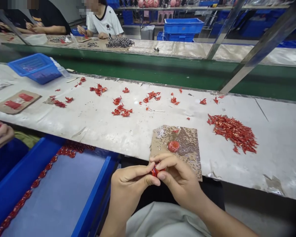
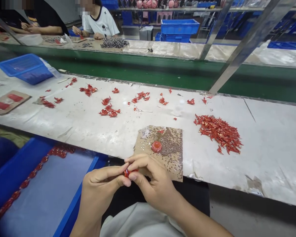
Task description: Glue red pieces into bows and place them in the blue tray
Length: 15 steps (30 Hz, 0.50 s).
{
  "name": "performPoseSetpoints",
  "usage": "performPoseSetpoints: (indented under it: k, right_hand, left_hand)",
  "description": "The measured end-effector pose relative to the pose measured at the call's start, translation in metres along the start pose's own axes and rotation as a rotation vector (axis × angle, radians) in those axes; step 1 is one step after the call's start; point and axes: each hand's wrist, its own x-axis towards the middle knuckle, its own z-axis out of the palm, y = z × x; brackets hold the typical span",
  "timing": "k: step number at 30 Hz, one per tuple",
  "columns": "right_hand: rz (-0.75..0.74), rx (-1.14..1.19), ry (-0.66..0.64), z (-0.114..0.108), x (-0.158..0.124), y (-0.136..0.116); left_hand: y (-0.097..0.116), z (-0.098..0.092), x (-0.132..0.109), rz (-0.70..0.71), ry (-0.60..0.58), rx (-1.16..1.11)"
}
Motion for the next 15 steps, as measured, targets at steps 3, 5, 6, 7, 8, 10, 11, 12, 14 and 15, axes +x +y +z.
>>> performPoseSetpoints:
  k: [3,5,6,7,8,10,11,12,14,15]
  right_hand:
    - [-0.017,0.178,0.112,0.018,-0.007,0.007]
    - [0.013,0.25,0.108,0.024,-0.008,0.009]
    - [0.041,0.265,0.085,0.024,-0.007,0.008]
    - [0.075,0.266,0.053,0.023,-0.005,0.007]
    - [0.105,0.248,0.014,0.021,-0.003,0.005]
    - [0.143,0.164,-0.069,0.018,-0.001,0.0]
    - [0.153,0.115,-0.108,0.017,-0.001,-0.002]
    - [0.161,0.067,-0.14,0.017,-0.003,-0.003]
    - [0.17,-0.02,-0.169,0.017,-0.012,-0.003]
    - [0.172,-0.055,-0.169,0.017,-0.018,-0.002]
  left_hand:
    - [0.0,-0.004,-0.007,-0.018,0.045,0.042]
    - [-0.002,-0.007,-0.01,-0.023,0.057,0.079]
    - [-0.004,-0.009,-0.011,-0.027,0.064,0.091]
    - [-0.005,-0.01,-0.012,-0.036,0.077,0.093]
    - [-0.008,-0.012,-0.013,-0.054,0.091,0.081]
    - [-0.013,-0.018,-0.016,-0.124,0.11,0.03]
    - [-0.016,-0.022,-0.018,-0.174,0.119,0.0]
    - [-0.02,-0.028,-0.022,-0.226,0.135,-0.028]
    - [-0.03,-0.047,-0.033,-0.326,0.211,-0.063]
    - [-0.037,-0.06,-0.04,-0.372,0.273,-0.065]
